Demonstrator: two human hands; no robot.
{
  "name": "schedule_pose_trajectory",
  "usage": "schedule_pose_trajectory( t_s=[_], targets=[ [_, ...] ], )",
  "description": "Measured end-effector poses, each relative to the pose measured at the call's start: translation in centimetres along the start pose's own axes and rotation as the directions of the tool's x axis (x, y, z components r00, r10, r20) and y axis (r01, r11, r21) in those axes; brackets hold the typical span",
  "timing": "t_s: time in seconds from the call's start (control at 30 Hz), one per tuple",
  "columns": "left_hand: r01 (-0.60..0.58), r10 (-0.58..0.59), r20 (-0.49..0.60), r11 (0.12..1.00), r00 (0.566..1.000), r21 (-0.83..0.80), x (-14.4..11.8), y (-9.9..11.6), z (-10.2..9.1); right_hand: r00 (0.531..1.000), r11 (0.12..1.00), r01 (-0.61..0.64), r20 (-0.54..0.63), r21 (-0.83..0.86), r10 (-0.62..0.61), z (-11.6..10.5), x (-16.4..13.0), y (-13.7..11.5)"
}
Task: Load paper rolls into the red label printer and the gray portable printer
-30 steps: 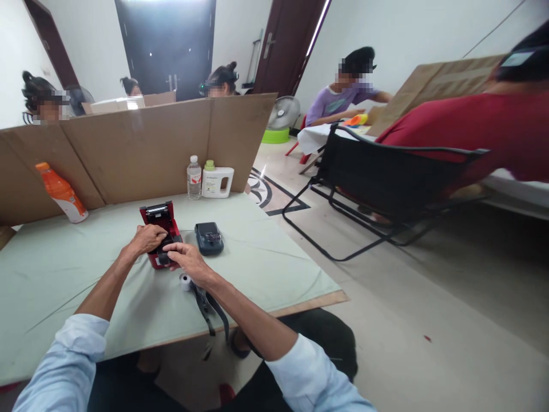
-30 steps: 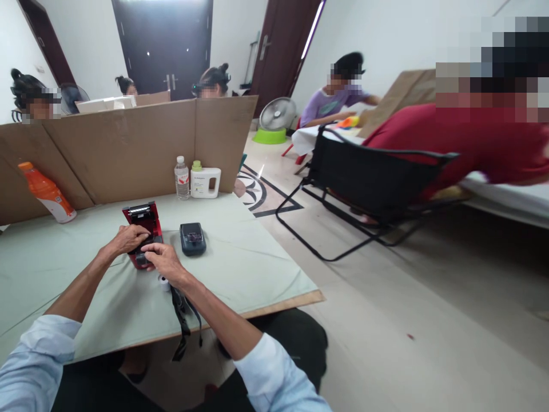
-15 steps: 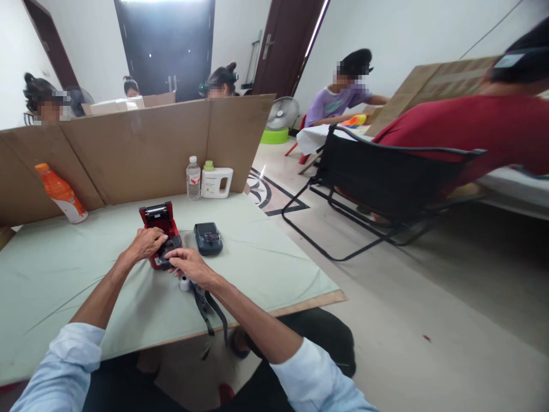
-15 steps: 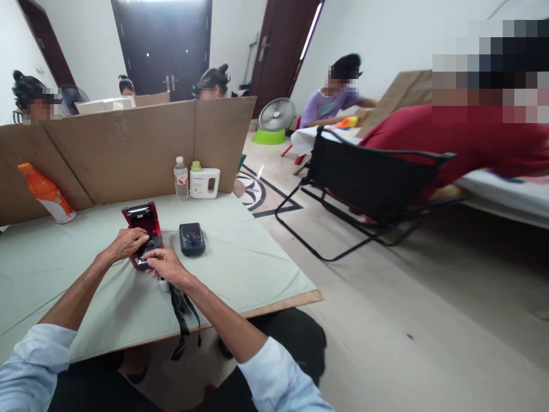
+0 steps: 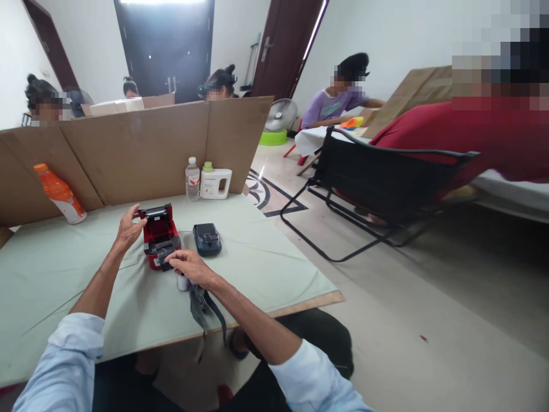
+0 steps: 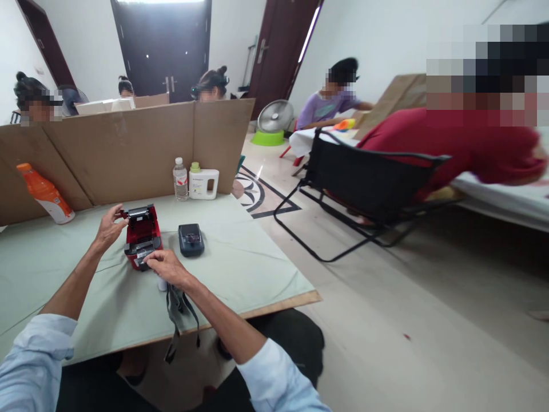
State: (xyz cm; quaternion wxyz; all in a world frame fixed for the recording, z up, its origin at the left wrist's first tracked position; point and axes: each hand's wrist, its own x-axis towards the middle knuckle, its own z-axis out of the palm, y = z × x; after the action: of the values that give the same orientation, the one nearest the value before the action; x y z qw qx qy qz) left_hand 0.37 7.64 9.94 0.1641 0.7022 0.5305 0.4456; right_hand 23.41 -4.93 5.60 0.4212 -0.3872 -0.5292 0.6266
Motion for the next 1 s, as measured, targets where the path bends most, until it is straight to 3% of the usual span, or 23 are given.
schedule_pose_trajectory(
  t_s=[0.17, 0.33, 0.43, 0.67, 1.0],
  targets=[
    [-0.181, 0.176, 0.072, 0.981, 0.982, 0.067, -3.5, 1.1, -1.4, 0.999, 0.999, 0.034, 0.036, -0.022, -0.033, -0.1, 0.1, 0.2],
    [-0.310, 0.272, 0.240, 0.941, 0.932, 0.136, -7.3, 1.6, -2.6, 0.996, 0.997, 0.071, 0.055, -0.019, -0.070, -0.2, -0.1, 0.3],
    [-0.374, 0.315, 0.280, 0.908, 0.907, 0.189, -8.5, 1.2, -2.6, 0.996, 0.997, 0.067, 0.056, -0.027, -0.065, -0.2, -0.3, 0.3],
    [-0.397, 0.325, 0.253, 0.858, 0.911, 0.327, -9.8, 0.8, -1.5, 0.995, 0.997, 0.075, 0.071, -0.002, -0.075, -0.4, -0.7, 0.0],
    [-0.382, 0.309, 0.246, 0.854, 0.919, 0.353, -10.1, 1.0, -1.3, 0.989, 0.991, 0.117, 0.099, -0.068, -0.110, -1.2, -1.3, -0.1]
  ],
)
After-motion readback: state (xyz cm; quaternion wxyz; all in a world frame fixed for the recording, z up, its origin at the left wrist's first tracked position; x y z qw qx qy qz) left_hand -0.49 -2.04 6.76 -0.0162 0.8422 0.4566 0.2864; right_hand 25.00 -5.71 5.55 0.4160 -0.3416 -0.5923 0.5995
